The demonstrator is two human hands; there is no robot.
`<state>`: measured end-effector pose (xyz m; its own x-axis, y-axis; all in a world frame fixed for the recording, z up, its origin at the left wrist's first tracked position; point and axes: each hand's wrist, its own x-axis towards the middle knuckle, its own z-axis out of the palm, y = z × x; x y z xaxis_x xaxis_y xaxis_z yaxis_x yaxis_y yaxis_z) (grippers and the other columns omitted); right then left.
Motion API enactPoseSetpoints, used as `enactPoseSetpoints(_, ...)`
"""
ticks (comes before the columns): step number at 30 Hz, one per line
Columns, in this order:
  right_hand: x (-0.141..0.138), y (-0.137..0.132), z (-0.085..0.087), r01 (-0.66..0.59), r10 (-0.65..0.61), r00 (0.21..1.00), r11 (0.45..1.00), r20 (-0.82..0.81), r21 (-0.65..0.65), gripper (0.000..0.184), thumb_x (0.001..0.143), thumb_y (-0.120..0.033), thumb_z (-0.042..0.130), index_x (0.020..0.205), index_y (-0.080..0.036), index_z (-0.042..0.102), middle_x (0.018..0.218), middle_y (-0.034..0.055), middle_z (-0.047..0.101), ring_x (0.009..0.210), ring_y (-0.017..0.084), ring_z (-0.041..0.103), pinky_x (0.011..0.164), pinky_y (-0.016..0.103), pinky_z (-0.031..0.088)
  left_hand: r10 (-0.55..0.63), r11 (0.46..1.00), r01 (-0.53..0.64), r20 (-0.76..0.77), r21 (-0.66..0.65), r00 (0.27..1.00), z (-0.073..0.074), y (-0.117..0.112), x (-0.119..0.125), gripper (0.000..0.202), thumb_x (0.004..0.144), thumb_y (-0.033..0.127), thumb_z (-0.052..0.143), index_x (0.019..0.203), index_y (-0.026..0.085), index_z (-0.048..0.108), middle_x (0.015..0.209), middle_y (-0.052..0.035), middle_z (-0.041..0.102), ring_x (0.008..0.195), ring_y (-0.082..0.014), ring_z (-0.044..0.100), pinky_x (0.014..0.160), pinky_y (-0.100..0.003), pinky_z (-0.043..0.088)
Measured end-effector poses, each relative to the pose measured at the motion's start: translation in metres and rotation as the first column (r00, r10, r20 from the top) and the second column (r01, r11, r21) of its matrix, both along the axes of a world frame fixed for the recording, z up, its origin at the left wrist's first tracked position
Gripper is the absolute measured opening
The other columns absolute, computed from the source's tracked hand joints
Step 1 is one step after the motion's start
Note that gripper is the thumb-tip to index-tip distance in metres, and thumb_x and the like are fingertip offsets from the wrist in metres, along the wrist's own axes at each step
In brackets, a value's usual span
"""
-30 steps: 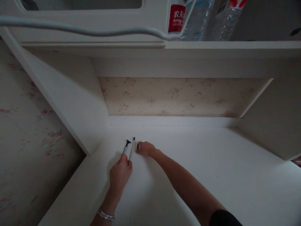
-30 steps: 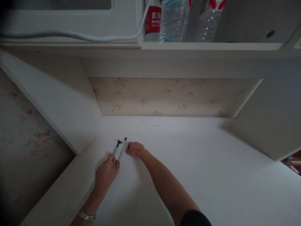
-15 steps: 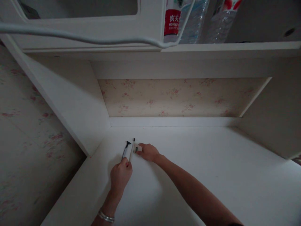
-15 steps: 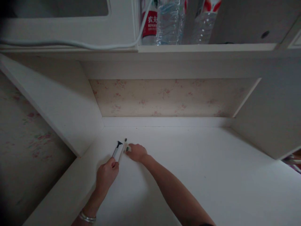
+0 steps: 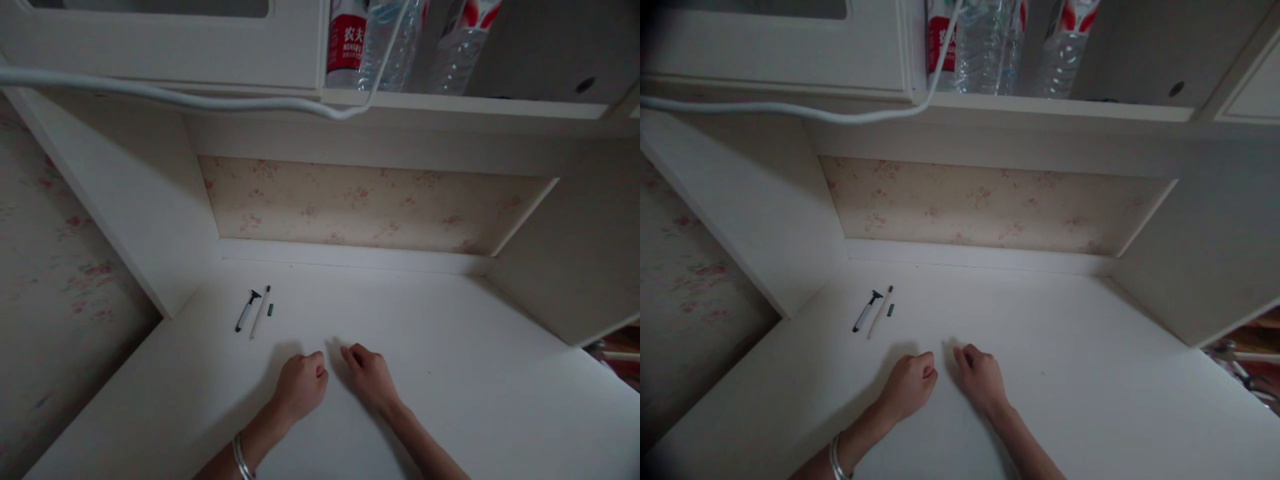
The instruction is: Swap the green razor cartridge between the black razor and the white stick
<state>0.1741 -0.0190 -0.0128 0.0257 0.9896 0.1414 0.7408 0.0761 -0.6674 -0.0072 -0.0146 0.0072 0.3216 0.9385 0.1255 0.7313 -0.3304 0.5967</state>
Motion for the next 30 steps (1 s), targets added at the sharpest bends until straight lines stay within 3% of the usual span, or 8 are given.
enactPoseSetpoints(4,0.005,-0.010,-0.010,-0.032,0.034,0.999,0.996,-0.025,0.077,0.048,0.096,-0.052,0.036,0.068,-0.020,0.058,0.058,0.0033,0.060,0.052,0.016,0.053,0.052,0.024,0.030,-0.063,0.988,0.084,0.155,-0.132,0.986,-0.007,0.002,0.019,0.021,0.068,0.007,0.048,0.055,0.018,0.036,0.049,0.0054,0.034,0.048,-0.0103,0.031,0.052,-0.029,0.015)
enactPoseSetpoints(10,0.006,-0.006,-0.012,-0.071,0.074,0.997,0.995,-0.038,0.067,0.045,0.096,-0.050,0.038,0.067,-0.020,0.056,0.056,0.0021,0.058,0.050,0.015,0.051,0.051,0.023,0.029,-0.062,0.974,0.112,0.244,-0.197,0.968,-0.015,0.006,0.012,0.019,0.064,0.007,0.046,0.054,0.018,0.034,0.051,0.0062,0.033,0.051,-0.0097,0.033,0.050,-0.025,0.019)
enactPoseSetpoints(17,0.008,-0.004,-0.011,-0.057,0.061,0.993,0.997,-0.102,0.047,0.044,0.095,-0.050,0.040,0.067,-0.020,0.057,0.056,0.0011,0.056,0.052,0.016,0.051,0.050,0.023,0.030,-0.061,0.965,0.132,0.294,-0.225,0.954,-0.014,0.009,0.010,0.019,0.062,0.007,0.045,0.054,0.018,0.032,0.051,0.0068,0.031,0.052,-0.0096,0.032,0.050,-0.025,0.019)
enactPoseSetpoints(30,0.008,-0.004,-0.010,-0.058,0.059,0.998,0.997,-0.027,0.053,0.042,0.096,-0.046,0.039,0.068,-0.020,0.058,0.058,0.0014,0.058,0.053,0.015,0.051,0.052,0.023,0.031,-0.069,0.961,0.153,0.334,-0.232,0.940,-0.014,0.009,0.009,0.017,0.062,0.009,0.044,0.055,0.018,0.032,0.053,0.0067,0.031,0.053,-0.0096,0.031,0.050,-0.025,0.019)
